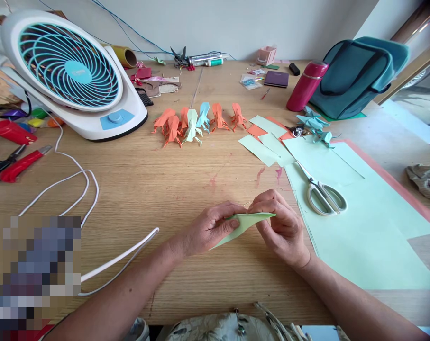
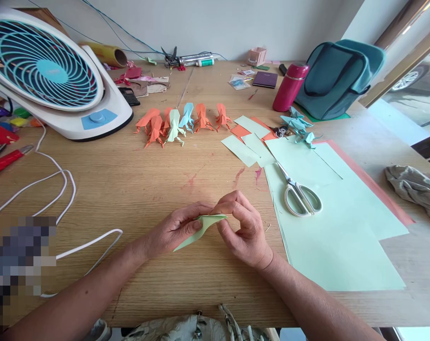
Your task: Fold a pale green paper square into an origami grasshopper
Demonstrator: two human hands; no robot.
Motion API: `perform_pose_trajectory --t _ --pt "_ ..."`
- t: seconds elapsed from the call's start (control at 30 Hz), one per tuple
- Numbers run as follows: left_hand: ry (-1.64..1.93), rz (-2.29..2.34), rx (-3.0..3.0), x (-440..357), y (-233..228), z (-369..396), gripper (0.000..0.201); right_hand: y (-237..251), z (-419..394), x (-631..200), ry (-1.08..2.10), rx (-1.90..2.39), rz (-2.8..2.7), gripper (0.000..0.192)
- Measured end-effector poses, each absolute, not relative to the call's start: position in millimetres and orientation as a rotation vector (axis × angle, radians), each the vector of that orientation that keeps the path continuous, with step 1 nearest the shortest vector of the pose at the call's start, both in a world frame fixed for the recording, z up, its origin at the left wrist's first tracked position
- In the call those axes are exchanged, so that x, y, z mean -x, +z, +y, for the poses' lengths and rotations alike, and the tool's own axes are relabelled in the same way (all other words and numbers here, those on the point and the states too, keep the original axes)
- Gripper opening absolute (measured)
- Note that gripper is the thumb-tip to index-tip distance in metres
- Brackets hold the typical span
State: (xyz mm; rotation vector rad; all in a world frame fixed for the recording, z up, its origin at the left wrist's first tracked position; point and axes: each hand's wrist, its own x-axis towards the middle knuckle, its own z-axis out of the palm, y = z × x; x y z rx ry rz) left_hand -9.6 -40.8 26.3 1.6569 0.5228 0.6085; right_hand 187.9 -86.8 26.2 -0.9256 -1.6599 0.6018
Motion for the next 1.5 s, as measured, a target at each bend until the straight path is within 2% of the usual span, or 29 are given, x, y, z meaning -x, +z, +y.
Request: perform_pose_trajectory --t 0.2,0.53,0.87,1.0,1.17,1.33,1.5 --pt "0.574 0.531 -1.744 12 30 -39 0.031 26 -88 -189 0.608 0.939 -1.659 0.015" --pt "0.738 0.601 -1.97 9 21 -41 0.022 28 -89 -187 0.497 0.917 -1.729 0.02" --pt "0.503 0.404 -1.416 7 21 -40 0.036 25 -88 -185 0.701 0.882 -1.608 0.011" --pt "0.419 0.397 -1.368 7 24 -45 0.042 27 -88 -182 0.766 0.854 -1.577 0.012" --pt "0.381 0.422 -1.385 4 22 -51 0.048 28 -89 -179 0.69 0.905 -1.594 0.01" --pt "0.499 0.507 -1.304 -3 20 -52 0.035 26 -90 -179 0.696 0.885 -1.636 0.011" --pt "0.573 0.579 -1.293 -4 20 -48 0.032 23 -88 -184 0.681 0.907 -1.66 0.011"
